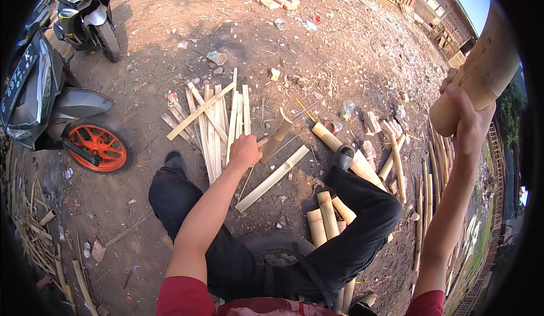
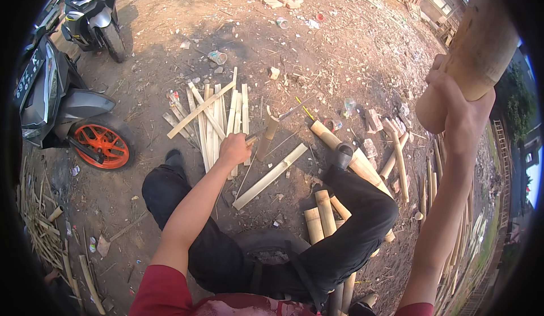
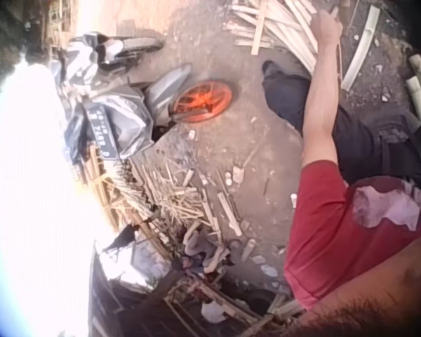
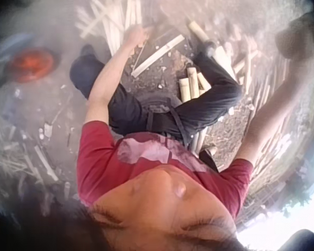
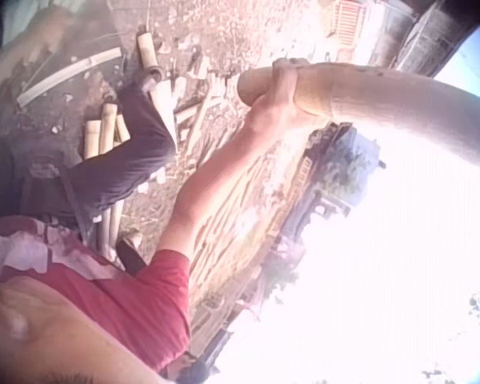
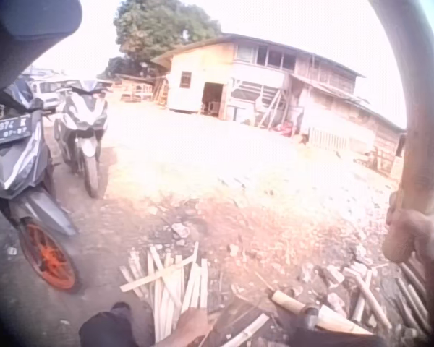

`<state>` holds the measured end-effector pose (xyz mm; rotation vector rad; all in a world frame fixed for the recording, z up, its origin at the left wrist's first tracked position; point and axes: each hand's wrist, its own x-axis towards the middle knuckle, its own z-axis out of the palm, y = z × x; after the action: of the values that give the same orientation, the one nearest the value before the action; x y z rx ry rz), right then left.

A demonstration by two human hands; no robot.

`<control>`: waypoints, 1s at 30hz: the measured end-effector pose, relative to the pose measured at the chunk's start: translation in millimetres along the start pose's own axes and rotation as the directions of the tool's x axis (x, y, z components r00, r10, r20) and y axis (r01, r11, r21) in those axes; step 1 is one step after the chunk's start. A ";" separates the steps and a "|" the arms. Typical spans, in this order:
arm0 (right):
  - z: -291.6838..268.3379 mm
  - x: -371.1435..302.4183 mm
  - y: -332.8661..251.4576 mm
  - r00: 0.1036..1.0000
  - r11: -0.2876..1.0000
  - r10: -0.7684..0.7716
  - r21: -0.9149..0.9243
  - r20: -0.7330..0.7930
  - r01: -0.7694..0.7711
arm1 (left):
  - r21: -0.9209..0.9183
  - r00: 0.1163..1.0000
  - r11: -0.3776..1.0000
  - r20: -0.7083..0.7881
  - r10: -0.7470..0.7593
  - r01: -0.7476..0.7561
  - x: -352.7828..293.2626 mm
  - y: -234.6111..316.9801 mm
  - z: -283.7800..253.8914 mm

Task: The person splits several bamboo stalks using a cleaver and a piece of bamboo as a mallet. The person repeatedly positions a stalk, strikes the back of the cleaver to drive it through, and pries the split sections apart by hand.

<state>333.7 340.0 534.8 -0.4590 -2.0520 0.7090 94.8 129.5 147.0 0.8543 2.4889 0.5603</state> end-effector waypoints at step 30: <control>140.9 -153.0 144.4 0.983 0.917 0.142 0.388 -0.116 -0.087 | -0.078 0.998 0.995 0.000 -0.056 0.056 15.4 -9.7 30.5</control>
<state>304.3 321.4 283.9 -0.3925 -1.7089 1.0906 95.5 139.3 112.9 0.7522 2.4674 0.6343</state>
